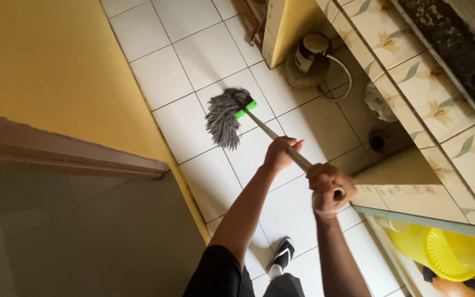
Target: The recorder is mopping a tiled floor in a utility or hallway area.
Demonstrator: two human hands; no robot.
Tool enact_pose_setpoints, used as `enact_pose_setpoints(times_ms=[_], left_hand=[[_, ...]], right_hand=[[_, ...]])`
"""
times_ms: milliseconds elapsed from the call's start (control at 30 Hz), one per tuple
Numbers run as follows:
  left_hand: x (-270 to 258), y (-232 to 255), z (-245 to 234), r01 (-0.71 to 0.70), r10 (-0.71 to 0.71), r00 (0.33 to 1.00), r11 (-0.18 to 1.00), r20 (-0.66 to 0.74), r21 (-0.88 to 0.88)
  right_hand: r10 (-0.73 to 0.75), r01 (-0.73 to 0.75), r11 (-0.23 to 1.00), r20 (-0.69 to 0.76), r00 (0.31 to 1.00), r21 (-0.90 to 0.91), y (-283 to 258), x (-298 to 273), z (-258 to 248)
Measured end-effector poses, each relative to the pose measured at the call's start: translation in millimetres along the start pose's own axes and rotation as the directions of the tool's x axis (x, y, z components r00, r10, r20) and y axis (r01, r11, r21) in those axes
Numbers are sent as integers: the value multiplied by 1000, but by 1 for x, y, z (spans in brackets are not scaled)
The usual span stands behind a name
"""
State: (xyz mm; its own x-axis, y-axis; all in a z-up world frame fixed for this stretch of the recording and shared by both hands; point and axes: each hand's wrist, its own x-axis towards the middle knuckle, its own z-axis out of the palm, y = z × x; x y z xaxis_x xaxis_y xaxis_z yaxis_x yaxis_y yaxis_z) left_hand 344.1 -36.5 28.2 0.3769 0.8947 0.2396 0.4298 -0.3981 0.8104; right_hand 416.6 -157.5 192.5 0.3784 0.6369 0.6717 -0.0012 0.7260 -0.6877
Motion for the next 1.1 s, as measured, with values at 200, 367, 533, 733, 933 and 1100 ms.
enact_pose_setpoints(times_ms=[200,367,533,733,933,1100], left_hand=[[0,-81,-8,106,-108,963,994,-245,-21],[-10,-137,-21,274,-287,956,946,-57,-176],[0,-128,-48,356,-368,926,926,84,128],[14,-94,-47,328,-351,934,917,68,226],[8,-31,-21,193,-213,945,976,250,101],[-27,18,-27,210,-212,974,977,80,37]], right_hand=[[54,-53,938,-6,999,-344,41,-26,45],[147,-119,892,31,989,-437,133,-39,67],[213,-181,907,43,976,-379,153,-32,64],[295,-271,900,20,955,-343,48,-2,46],[229,-224,966,21,973,-130,-16,37,0],[348,-336,936,-138,927,105,-44,68,-11]])
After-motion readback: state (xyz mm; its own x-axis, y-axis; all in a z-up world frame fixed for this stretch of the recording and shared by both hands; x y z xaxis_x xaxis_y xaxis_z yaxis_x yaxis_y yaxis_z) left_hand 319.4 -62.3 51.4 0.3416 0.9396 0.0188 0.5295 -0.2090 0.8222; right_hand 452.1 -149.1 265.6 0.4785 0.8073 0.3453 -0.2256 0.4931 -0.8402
